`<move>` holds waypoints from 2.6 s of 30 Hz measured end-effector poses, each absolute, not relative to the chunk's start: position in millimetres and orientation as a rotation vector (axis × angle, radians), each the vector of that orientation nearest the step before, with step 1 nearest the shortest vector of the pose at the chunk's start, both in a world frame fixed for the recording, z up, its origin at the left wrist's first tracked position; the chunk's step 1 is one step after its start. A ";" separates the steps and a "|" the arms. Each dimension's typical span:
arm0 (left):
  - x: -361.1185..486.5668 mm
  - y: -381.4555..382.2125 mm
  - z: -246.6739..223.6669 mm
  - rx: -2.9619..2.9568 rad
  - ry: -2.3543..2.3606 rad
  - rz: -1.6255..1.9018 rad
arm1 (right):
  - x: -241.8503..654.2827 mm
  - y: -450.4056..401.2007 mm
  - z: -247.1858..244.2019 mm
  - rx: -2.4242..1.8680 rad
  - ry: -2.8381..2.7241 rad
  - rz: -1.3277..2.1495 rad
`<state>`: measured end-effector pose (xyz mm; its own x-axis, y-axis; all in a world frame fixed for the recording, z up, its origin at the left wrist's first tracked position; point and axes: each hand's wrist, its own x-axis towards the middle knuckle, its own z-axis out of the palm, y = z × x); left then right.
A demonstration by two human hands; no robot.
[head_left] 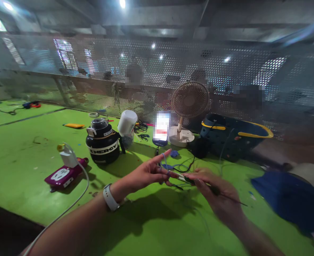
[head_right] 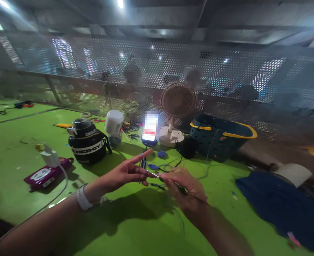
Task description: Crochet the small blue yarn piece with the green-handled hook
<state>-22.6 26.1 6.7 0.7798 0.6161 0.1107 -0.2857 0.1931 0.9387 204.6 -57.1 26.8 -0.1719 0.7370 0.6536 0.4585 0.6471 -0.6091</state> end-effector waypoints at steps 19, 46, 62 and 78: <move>0.0 5.3 0.9 1.203 0.422 1.076 | 192.8 -53.7 10.6 -0.751 -2.103 -0.422; 8.1 -5.8 -4.2 1.115 0.572 1.203 | 180.1 -63.2 0.1 -0.836 -2.116 -0.647; 9.6 -8.1 -3.1 1.115 0.578 1.211 | 181.2 -61.4 -1.1 -0.840 -2.130 -0.658; 11.8 -9.3 -6.9 1.019 0.492 1.123 | 175.0 -60.2 -1.1 -0.955 -2.106 -0.780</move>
